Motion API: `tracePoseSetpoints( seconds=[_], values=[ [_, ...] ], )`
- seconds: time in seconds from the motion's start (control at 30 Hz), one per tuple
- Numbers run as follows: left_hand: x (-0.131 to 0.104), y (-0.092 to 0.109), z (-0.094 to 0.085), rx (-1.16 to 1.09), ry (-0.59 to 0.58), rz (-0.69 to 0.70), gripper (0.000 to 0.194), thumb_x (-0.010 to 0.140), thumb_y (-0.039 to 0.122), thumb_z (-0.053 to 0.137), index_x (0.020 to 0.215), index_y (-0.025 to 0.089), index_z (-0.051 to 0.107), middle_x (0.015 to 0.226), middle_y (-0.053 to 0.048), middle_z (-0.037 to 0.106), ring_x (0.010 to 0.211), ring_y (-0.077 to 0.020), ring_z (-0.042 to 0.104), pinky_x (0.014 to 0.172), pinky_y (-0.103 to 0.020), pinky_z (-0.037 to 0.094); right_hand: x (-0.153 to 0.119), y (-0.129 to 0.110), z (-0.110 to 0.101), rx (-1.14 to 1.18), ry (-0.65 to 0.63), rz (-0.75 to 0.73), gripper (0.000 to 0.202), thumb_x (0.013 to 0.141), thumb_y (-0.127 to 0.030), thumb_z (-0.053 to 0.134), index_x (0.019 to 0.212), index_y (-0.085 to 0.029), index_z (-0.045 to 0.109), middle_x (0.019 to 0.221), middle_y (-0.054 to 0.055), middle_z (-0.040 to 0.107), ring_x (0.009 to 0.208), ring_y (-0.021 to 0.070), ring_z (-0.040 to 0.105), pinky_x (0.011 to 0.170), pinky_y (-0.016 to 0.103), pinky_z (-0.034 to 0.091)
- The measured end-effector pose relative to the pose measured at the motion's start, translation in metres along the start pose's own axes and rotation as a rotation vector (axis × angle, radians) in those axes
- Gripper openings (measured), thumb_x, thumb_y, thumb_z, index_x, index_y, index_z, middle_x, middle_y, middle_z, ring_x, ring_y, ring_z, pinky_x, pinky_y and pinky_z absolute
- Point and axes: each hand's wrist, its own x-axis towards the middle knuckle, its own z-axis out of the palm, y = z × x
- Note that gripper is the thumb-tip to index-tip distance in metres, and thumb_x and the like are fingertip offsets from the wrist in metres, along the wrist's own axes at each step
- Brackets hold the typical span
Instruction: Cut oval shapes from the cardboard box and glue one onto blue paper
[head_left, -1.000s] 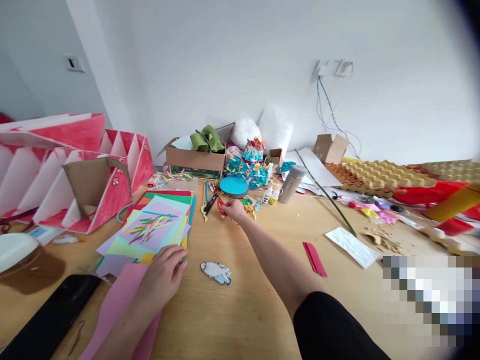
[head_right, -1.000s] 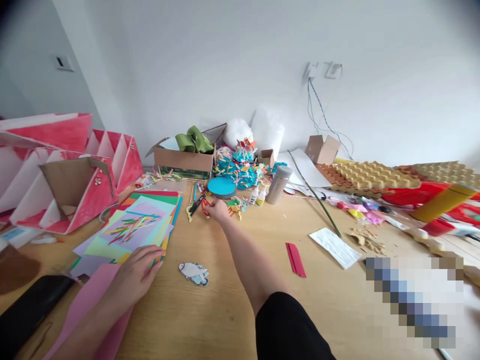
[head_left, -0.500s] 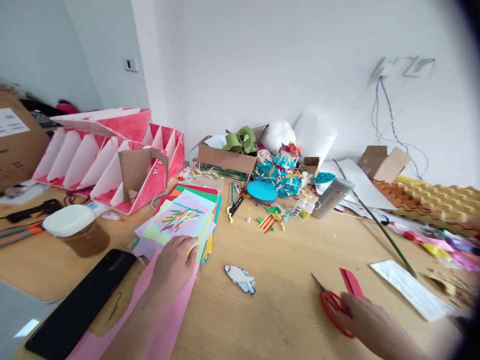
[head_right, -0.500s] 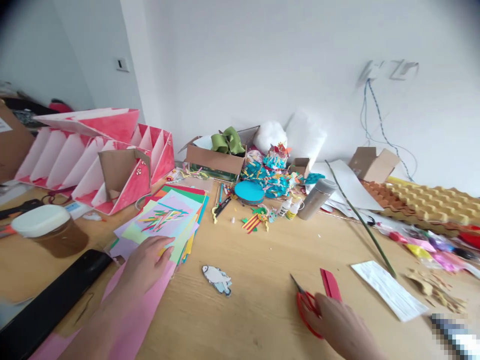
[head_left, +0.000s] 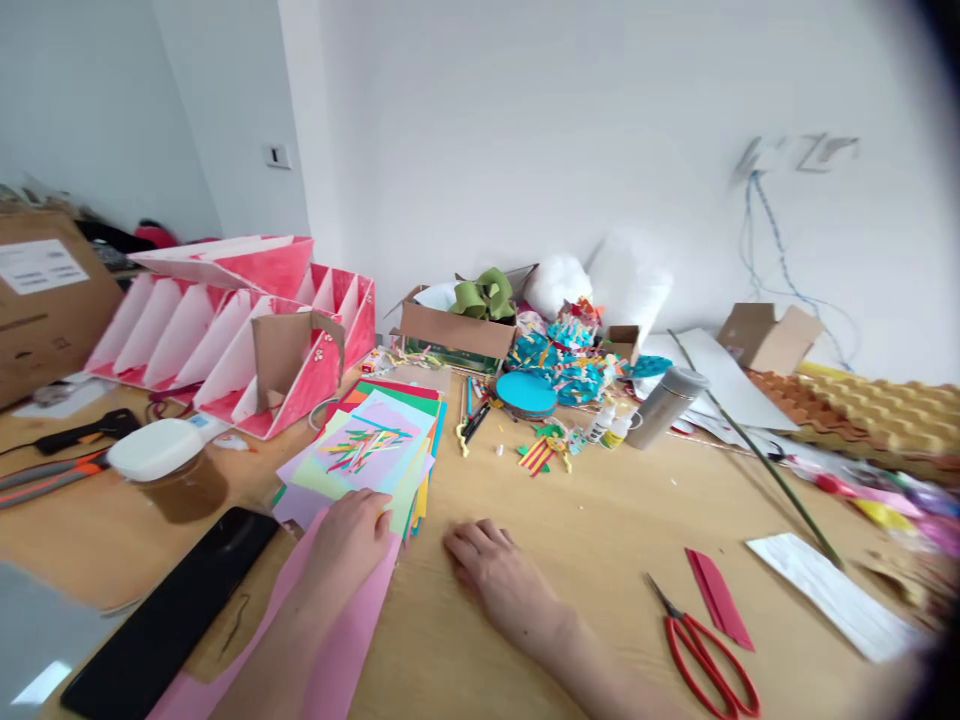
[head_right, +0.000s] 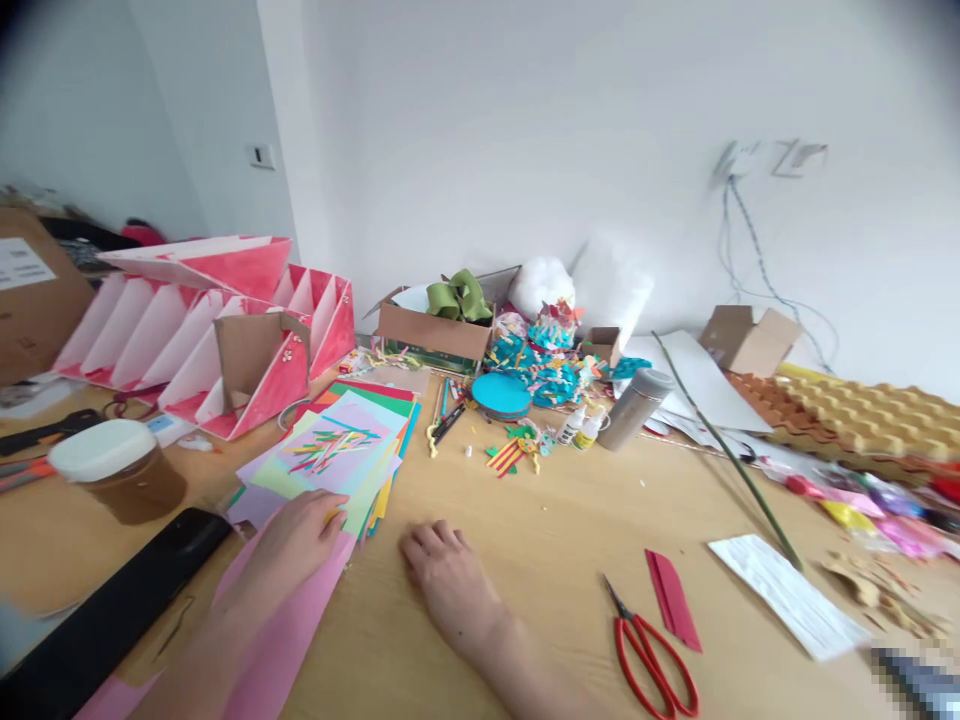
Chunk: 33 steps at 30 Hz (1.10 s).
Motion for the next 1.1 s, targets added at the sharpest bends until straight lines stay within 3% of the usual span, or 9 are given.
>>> tracePoseSetpoints(
  seconds=[0.1, 0.2, 0.27, 0.37, 0.5, 0.67, 0.8, 0.97, 1.1],
  values=[
    [0.002, -0.007, 0.0, -0.012, -0.006, 0.014, 0.027, 0.087, 0.015, 0.046, 0.1, 0.016, 0.07, 0.099, -0.013, 0.073, 0.094, -0.0275, 0.067, 0.082, -0.039, 0.05, -0.016, 0.02, -0.006, -0.071, -0.091, 0.08, 0.026, 0.088, -0.007, 0.046, 0.102, -0.017, 0.065, 0.105, 0.009, 0.065, 0.098, 0.0253, 0.058, 0.086, 0.037, 0.049],
    [0.001, -0.007, 0.001, -0.04, -0.005, 0.024, 0.029, 0.089, 0.018, 0.044, 0.105, 0.016, 0.068, 0.102, -0.013, 0.073, 0.098, -0.0272, 0.066, 0.085, -0.04, 0.049, -0.033, 0.042, -0.024, 0.013, -0.075, 0.168, 0.022, 0.088, -0.011, 0.053, 0.102, -0.018, 0.067, 0.107, 0.01, 0.065, 0.1, 0.0254, 0.058, 0.087, 0.036, 0.048],
    [-0.002, -0.002, 0.0, -0.066, -0.001, 0.026, 0.028, 0.089, 0.018, 0.044, 0.104, 0.016, 0.068, 0.103, -0.012, 0.072, 0.099, -0.0271, 0.064, 0.086, -0.041, 0.049, -0.026, 0.051, -0.038, 0.12, 0.002, 0.182, 0.022, 0.089, -0.018, 0.056, 0.109, -0.018, 0.066, 0.109, 0.011, 0.066, 0.103, 0.0244, 0.058, 0.089, 0.036, 0.047],
    [-0.005, 0.011, -0.002, -0.119, -0.028, 0.048, 0.028, 0.09, 0.017, 0.043, 0.103, 0.017, 0.067, 0.103, -0.012, 0.07, 0.1, -0.0268, 0.062, 0.088, -0.041, 0.047, 0.021, 0.051, -0.056, 0.239, 0.104, 0.101, 0.024, 0.091, -0.025, 0.057, 0.111, -0.016, 0.066, 0.11, 0.012, 0.068, 0.105, 0.0229, 0.061, 0.092, 0.035, 0.046],
    [-0.006, 0.022, 0.001, -0.163, -0.133, 0.093, 0.027, 0.088, 0.012, 0.044, 0.102, 0.017, 0.067, 0.1, -0.01, 0.068, 0.101, -0.0254, 0.06, 0.088, -0.038, 0.046, 0.121, 0.027, -0.059, 0.262, 0.075, -0.079, 0.028, 0.09, -0.028, 0.061, 0.115, -0.017, 0.065, 0.118, 0.009, 0.066, 0.112, 0.0195, 0.059, 0.098, 0.03, 0.043],
    [-0.006, 0.023, 0.006, -0.136, -0.195, 0.073, 0.025, 0.086, 0.013, 0.046, 0.096, 0.016, 0.068, 0.098, -0.011, 0.068, 0.097, -0.0257, 0.061, 0.085, -0.037, 0.047, 0.219, 0.001, -0.038, 0.204, -0.029, -0.146, 0.077, 0.073, -0.032, 0.079, 0.14, -0.012, 0.047, 0.135, 0.018, 0.054, 0.125, 0.0291, 0.049, 0.1, 0.036, 0.04],
    [-0.006, 0.021, 0.005, -0.129, -0.228, 0.06, 0.026, 0.086, 0.014, 0.044, 0.096, 0.015, 0.067, 0.099, -0.011, 0.068, 0.096, -0.0262, 0.062, 0.083, -0.038, 0.048, 0.244, -0.001, -0.021, 0.154, -0.079, -0.128, 0.095, 0.066, -0.038, 0.083, 0.145, -0.01, 0.038, 0.136, 0.022, 0.051, 0.125, 0.0356, 0.046, 0.099, 0.042, 0.04],
    [-0.005, 0.021, 0.002, -0.14, -0.261, 0.05, 0.026, 0.085, 0.013, 0.044, 0.097, 0.015, 0.067, 0.099, -0.011, 0.067, 0.096, -0.026, 0.061, 0.084, -0.038, 0.047, 0.244, -0.002, -0.016, 0.09, -0.093, -0.155, 0.078, 0.075, -0.037, 0.076, 0.143, -0.02, 0.041, 0.135, 0.015, 0.052, 0.122, 0.0329, 0.046, 0.097, 0.043, 0.038],
    [-0.005, 0.021, 0.001, -0.149, -0.275, 0.047, 0.025, 0.085, 0.014, 0.044, 0.096, 0.015, 0.067, 0.099, -0.011, 0.066, 0.096, -0.0259, 0.061, 0.082, -0.037, 0.047, 0.243, -0.006, -0.02, 0.033, -0.114, -0.193, 0.056, 0.08, -0.037, 0.072, 0.129, -0.017, 0.054, 0.125, 0.013, 0.056, 0.117, 0.0298, 0.049, 0.094, 0.043, 0.042]
  ],
)
